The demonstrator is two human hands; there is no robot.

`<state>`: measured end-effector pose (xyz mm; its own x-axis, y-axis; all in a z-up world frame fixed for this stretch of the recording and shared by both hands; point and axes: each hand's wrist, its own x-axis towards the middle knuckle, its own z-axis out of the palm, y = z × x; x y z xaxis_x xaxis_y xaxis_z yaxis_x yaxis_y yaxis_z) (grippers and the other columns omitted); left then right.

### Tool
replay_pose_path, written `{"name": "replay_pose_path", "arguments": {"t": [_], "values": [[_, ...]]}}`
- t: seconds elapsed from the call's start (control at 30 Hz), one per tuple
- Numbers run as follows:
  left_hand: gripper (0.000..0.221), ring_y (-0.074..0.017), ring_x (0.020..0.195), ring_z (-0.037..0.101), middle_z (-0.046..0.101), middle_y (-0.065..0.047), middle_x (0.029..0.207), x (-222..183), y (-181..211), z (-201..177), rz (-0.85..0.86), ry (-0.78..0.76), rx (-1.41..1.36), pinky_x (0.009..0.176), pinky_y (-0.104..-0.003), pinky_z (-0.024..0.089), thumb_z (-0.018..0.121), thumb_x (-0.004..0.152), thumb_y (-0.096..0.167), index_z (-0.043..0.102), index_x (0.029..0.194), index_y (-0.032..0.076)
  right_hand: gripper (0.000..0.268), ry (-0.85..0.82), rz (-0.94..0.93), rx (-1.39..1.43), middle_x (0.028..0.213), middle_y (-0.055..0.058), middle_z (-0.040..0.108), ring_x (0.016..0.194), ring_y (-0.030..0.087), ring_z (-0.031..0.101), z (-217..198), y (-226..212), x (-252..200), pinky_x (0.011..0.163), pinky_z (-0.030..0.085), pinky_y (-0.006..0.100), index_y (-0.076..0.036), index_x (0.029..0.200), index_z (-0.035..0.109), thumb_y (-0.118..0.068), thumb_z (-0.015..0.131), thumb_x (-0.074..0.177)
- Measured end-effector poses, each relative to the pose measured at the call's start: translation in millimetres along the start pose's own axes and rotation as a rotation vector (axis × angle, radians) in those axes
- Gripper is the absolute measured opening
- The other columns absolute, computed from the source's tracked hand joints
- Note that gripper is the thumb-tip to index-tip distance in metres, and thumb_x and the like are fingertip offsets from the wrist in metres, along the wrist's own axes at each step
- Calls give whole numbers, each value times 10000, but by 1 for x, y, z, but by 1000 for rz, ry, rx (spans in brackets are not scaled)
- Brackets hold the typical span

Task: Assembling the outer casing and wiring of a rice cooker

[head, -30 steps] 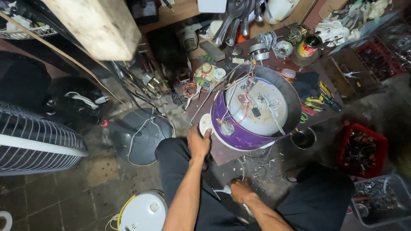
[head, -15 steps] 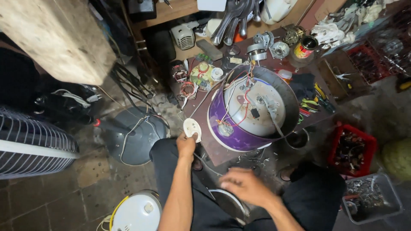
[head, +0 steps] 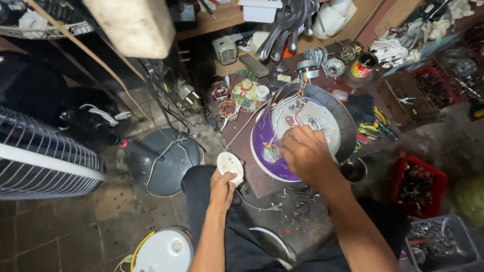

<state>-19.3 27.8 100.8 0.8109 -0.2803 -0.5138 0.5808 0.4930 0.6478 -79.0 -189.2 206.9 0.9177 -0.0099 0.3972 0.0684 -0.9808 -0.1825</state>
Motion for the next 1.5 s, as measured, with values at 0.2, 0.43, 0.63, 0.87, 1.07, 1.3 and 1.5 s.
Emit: {"name": "replay_pose_path", "arguments": {"t": [0.2,0.43,0.63,0.87,1.07,1.3,1.5], "values": [[497,-207,751,701,727,-165,1019,6,-4,-3,-25,-45,-74,571,-305,567,612,682,-108,640,1162,18,162,-36,32,-10,945,-45,601,960,187,590,-3,5,-7,843,389,370,-192,929,637,-246,767,848],[511,-210,732,703,722,-258,1112,16,-18,-16,-36,-165,-105,501,-280,515,589,681,-73,622,1184,8,206,-25,40,63,969,-59,608,942,159,593,-5,20,-8,830,379,313,-227,973,613,-399,515,1029],[439,-217,769,726,723,-232,1119,18,-19,-13,-111,-216,-141,474,-291,533,557,816,223,630,1231,99,359,-74,29,142,980,-25,693,948,206,660,-17,8,-1,854,415,374,-191,1094,632,-313,799,801],[414,-237,671,652,738,-196,1009,9,-8,-4,-153,-209,-156,420,-305,410,532,890,367,674,1133,63,86,5,78,235,890,-33,695,872,210,678,-23,15,4,826,460,337,-226,1005,736,-268,676,959],[460,-250,933,731,727,-216,1144,21,-21,-14,-119,-180,-133,680,-339,584,554,891,337,651,1241,55,117,35,107,236,946,58,701,883,315,691,-35,40,6,800,511,405,-199,1026,778,-214,729,921],[367,-401,972,718,699,-305,1120,15,-21,-13,-128,-176,-200,857,-547,586,651,868,107,638,1207,-33,111,-119,32,2,937,-32,651,913,240,659,-24,55,-3,773,499,386,-282,912,765,-325,666,936],[520,-334,974,726,633,-279,1301,13,-32,-4,-43,-395,-173,771,-438,638,662,844,98,581,1345,-17,67,-203,-36,192,966,31,657,919,320,670,-2,45,6,768,517,429,-227,913,775,-236,715,884]]}}
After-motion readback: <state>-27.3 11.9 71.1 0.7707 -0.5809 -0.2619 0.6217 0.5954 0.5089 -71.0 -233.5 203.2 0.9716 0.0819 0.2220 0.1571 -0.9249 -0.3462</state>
